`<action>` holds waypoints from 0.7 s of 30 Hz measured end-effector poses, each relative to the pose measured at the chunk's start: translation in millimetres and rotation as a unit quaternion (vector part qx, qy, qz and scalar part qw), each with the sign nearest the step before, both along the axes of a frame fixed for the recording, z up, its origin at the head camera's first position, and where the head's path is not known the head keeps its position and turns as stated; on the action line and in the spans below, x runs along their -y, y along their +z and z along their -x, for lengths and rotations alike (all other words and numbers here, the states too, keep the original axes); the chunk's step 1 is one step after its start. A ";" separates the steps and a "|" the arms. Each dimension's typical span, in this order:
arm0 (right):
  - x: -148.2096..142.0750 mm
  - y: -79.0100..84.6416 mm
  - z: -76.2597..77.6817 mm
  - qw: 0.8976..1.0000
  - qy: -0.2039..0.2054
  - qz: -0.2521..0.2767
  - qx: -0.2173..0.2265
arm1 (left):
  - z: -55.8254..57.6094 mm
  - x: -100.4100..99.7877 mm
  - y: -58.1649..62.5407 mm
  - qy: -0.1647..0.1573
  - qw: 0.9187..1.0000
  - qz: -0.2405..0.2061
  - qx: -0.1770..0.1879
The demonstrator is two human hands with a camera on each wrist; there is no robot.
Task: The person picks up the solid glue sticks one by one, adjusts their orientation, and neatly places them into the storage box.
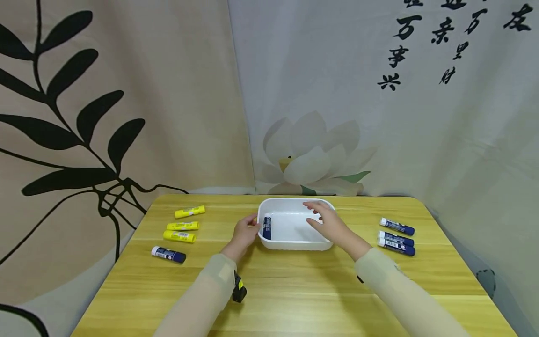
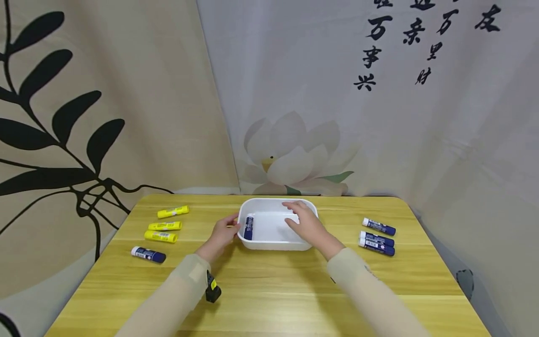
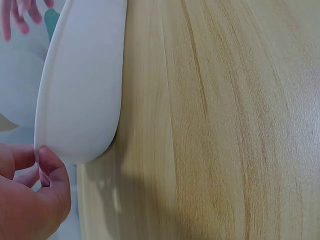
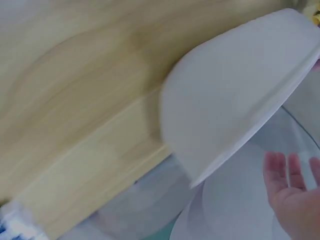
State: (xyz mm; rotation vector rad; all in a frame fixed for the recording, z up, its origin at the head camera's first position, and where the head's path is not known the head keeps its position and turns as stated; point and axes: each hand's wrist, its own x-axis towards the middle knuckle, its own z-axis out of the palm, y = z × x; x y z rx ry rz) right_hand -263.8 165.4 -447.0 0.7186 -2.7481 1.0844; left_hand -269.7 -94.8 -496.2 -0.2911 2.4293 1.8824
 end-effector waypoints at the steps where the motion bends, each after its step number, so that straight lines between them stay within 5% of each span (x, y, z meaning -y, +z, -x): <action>1: -6.8 0.4 -3.7 1.000 0.005 -0.010 -0.010 | 0.1 0.1 -0.4 -0.001 1.000 -0.001 0.001; 11: -84.1 -9.4 -35.5 0.980 0.003 -0.161 -0.120 | 0.9 -0.3 -2.9 -0.001 1.000 -0.007 0.008; 21: -170.7 -41.7 -51.9 0.959 -0.046 -0.206 -0.187 | 1.3 1.0 -3.1 0.002 1.000 0.000 0.003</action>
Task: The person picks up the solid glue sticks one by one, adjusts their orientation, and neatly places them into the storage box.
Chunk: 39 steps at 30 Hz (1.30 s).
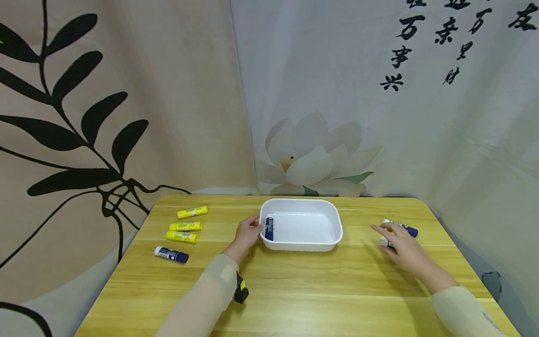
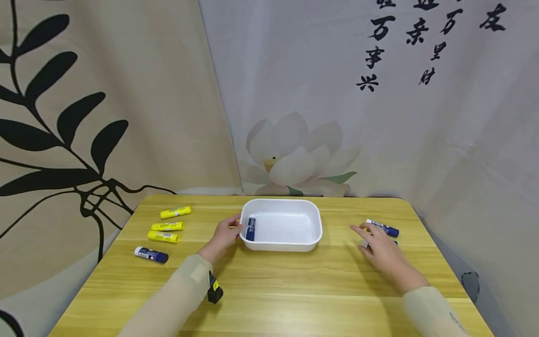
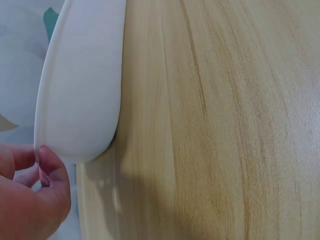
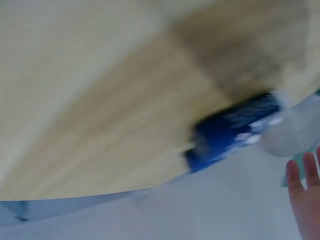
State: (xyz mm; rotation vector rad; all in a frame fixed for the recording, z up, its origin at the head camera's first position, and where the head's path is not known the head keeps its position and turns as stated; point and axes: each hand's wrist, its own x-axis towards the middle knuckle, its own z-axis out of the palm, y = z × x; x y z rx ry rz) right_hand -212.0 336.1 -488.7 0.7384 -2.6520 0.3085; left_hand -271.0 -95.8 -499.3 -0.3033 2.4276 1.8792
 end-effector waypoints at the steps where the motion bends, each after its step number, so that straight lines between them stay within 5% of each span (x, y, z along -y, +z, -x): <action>1: -6.3 -3.6 -2.2 1.000 0.000 0.000 -0.001 | -0.5 0.4 -0.2 0.001 1.000 0.002 0.000; 9: -38.8 -21.4 -12.5 0.998 -0.036 -0.018 0.051 | -2.0 2.3 -1.0 0.003 1.000 0.005 0.003; 29: -40.5 -21.4 -9.3 0.997 0.005 -0.067 0.045 | -1.4 1.7 0.9 -0.003 1.000 0.001 0.005; 39: -47.5 -23.1 -12.7 0.992 -0.002 -0.089 0.088 | -1.9 -0.3 5.5 -0.003 1.000 -0.004 0.009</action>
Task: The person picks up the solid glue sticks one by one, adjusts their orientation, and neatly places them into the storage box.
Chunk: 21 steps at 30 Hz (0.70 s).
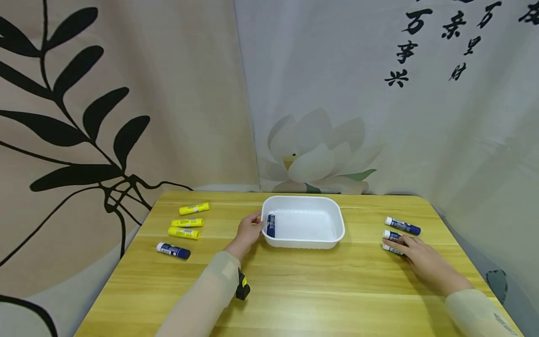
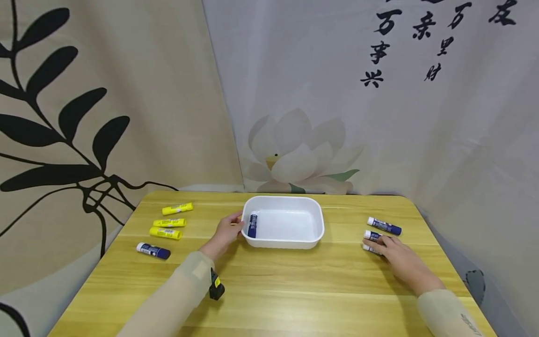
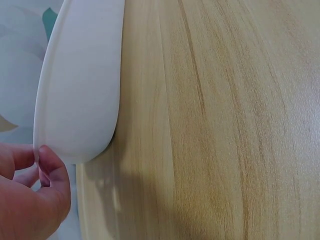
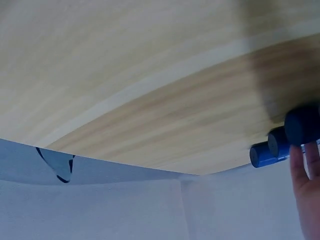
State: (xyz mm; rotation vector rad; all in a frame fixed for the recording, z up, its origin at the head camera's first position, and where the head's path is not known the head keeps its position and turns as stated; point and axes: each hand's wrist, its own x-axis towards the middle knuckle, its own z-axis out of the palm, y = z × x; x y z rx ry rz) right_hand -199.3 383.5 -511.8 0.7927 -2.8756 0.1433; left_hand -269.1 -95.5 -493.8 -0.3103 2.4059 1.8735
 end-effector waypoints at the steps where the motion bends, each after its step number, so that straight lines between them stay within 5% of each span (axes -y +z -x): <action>1: 0.0 -0.6 -0.1 1.000 -0.001 0.000 0.002 | 0.0 0.2 -0.5 0.000 1.000 0.000 0.000; 8: 3.5 3.0 -0.8 1.000 -0.011 0.010 0.001 | 1.7 0.0 -2.1 0.001 1.000 0.002 0.002; 21: 59.2 40.2 17.8 0.994 -0.019 0.106 -0.026 | 0.5 0.5 0.1 -0.004 1.000 0.003 0.004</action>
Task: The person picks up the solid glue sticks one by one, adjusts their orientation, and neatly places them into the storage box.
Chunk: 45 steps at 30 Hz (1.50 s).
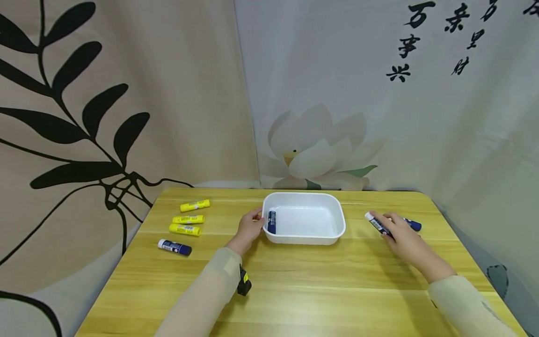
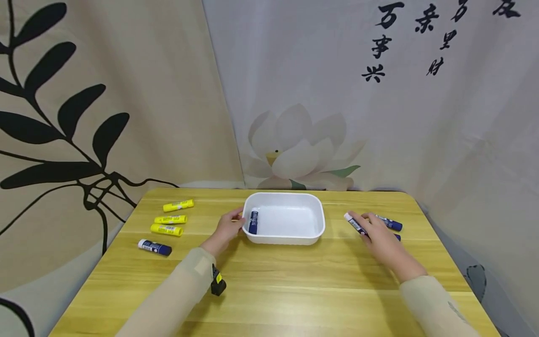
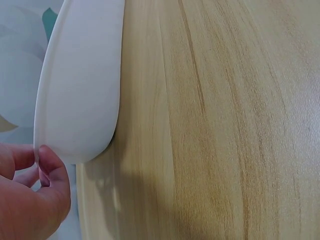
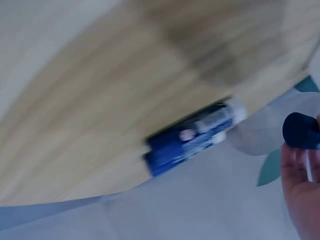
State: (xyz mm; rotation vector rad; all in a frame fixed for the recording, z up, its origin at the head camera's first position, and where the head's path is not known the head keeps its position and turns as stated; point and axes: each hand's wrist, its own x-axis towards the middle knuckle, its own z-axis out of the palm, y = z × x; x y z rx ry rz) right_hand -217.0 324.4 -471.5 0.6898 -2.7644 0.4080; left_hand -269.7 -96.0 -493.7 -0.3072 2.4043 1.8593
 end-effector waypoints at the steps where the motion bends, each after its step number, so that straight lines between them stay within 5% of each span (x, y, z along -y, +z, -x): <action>1: 4.5 2.6 1.5 1.000 -0.004 0.010 0.007 | 0.2 0.0 -0.2 -0.001 1.000 0.000 0.001; 10: 52.1 21.3 17.4 0.987 -0.037 0.131 0.089 | -1.0 0.1 0.9 -0.002 1.000 0.005 -0.007; 20: 122.8 32.2 44.3 0.944 -0.031 0.274 0.180 | -1.7 0.8 2.5 -0.005 1.000 0.005 -0.006; 24: 148.4 32.1 52.3 0.915 -0.058 0.310 0.252 | -0.7 0.7 0.8 -0.006 1.000 0.007 -0.005; 36: 201.2 20.7 66.1 0.799 -0.130 0.379 0.449 | 0.7 -1.5 0.0 -0.001 1.000 -0.013 -0.013; 38: 206.8 17.2 69.1 0.794 -0.139 0.376 0.456 | 0.7 -1.6 -0.3 -0.003 1.000 -0.013 -0.012; 45: 231.7 -2.4 79.6 0.826 -0.149 0.335 0.429 | 0.1 0.7 0.3 -0.005 1.000 -0.014 -0.010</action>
